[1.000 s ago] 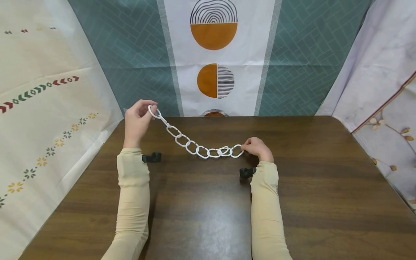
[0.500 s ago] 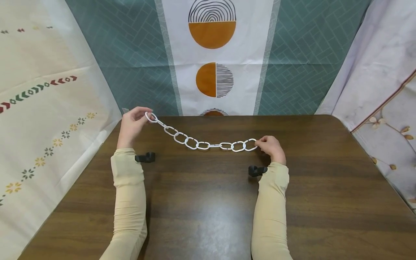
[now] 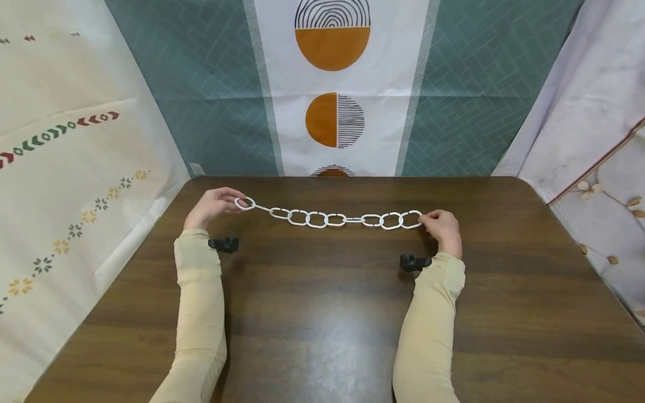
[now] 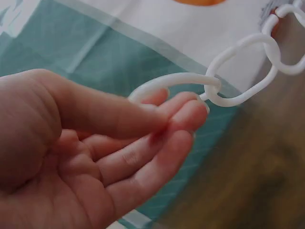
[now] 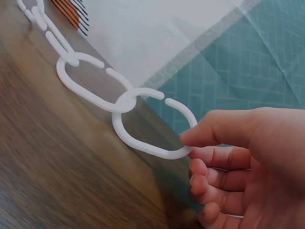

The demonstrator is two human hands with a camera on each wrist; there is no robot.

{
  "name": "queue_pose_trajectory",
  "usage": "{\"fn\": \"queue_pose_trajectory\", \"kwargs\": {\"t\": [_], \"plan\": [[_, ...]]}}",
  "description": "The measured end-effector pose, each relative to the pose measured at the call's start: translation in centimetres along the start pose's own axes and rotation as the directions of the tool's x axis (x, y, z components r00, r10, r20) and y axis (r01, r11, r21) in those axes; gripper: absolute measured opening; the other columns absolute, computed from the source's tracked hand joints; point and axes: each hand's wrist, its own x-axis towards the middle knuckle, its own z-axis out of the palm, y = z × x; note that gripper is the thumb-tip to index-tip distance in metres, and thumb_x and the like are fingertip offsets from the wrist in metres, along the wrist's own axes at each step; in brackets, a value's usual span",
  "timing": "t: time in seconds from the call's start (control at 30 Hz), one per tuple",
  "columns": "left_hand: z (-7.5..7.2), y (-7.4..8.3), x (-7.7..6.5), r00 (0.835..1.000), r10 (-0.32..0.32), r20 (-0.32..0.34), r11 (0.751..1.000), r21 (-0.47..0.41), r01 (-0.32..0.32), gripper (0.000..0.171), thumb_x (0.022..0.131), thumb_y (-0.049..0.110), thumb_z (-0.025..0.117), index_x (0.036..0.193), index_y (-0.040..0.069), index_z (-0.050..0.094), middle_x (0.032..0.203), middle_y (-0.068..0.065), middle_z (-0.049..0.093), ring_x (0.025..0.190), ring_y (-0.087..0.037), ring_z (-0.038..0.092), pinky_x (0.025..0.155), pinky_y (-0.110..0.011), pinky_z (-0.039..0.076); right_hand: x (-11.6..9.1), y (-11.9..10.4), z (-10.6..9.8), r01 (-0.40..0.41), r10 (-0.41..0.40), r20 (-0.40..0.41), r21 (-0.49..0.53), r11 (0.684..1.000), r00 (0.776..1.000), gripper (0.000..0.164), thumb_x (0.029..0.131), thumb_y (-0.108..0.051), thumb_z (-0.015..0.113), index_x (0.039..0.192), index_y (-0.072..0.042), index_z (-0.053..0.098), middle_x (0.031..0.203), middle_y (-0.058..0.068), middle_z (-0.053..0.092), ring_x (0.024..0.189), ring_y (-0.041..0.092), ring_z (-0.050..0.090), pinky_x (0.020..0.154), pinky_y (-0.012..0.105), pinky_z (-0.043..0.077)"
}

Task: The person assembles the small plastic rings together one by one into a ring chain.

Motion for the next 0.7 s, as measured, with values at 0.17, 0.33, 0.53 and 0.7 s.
{"fn": "queue_pose_trajectory", "kwargs": {"t": [0.17,0.33,0.53,0.7], "plan": [[1.1,-0.7,1.0,0.992,-0.103,0.074,0.994,-0.016,0.105,0.045,0.088,-0.014,0.043,0.133,-0.011,0.047,0.115,-0.025,0.063,0.088,-0.015,0.067,0.103,-0.046,0.046,-0.4,0.7,-1.1,-0.008,0.006,-0.061,-0.034,0.999,0.998,0.041,0.094,-0.021,0.053,0.117,0.014,0.055,0.068,-0.01,0.056,0.063,0.001,0.051,0.059,0.017,0.044],[1.7,-1.0,1.3,0.982,-0.18,0.056,0.984,0.004,0.18,0.041,0.093,-0.008,0.042,0.133,-0.011,0.046,0.124,-0.029,0.057,0.089,-0.017,0.066,0.102,-0.042,0.047,-0.6,1.0,-1.6,-0.031,0.025,-0.134,-0.045,0.998,0.991,0.041,0.093,-0.02,0.052,0.117,0.013,0.054,0.066,-0.009,0.056,0.061,0.003,0.052,0.058,0.019,0.044],[1.5,-0.3,0.7,0.983,-0.179,-0.042,0.982,0.057,0.181,0.035,0.098,0.004,0.042,0.13,-0.009,0.05,0.114,-0.021,0.062,0.087,-0.017,0.063,0.09,-0.034,0.049,-1.9,-0.4,-2.6,-0.03,-0.012,-0.307,-0.134,0.99,0.952,0.039,0.093,-0.023,0.049,0.115,0.009,0.057,0.101,0.021,0.06,0.092,0.032,0.054,0.071,0.029,0.038],[1.8,1.8,-0.2,0.985,-0.11,-0.129,0.97,0.2,0.135,0.036,0.101,0.021,0.045,0.129,-0.002,0.053,0.122,-0.019,0.061,0.108,-0.029,0.06,0.097,-0.041,0.046,-2.3,-2.0,-3.1,0.031,-0.082,-0.317,-0.163,0.986,0.945,0.041,0.095,-0.024,0.045,0.119,0.008,0.056,0.114,0.028,0.057,0.106,0.041,0.051,0.083,0.041,0.04]]}}
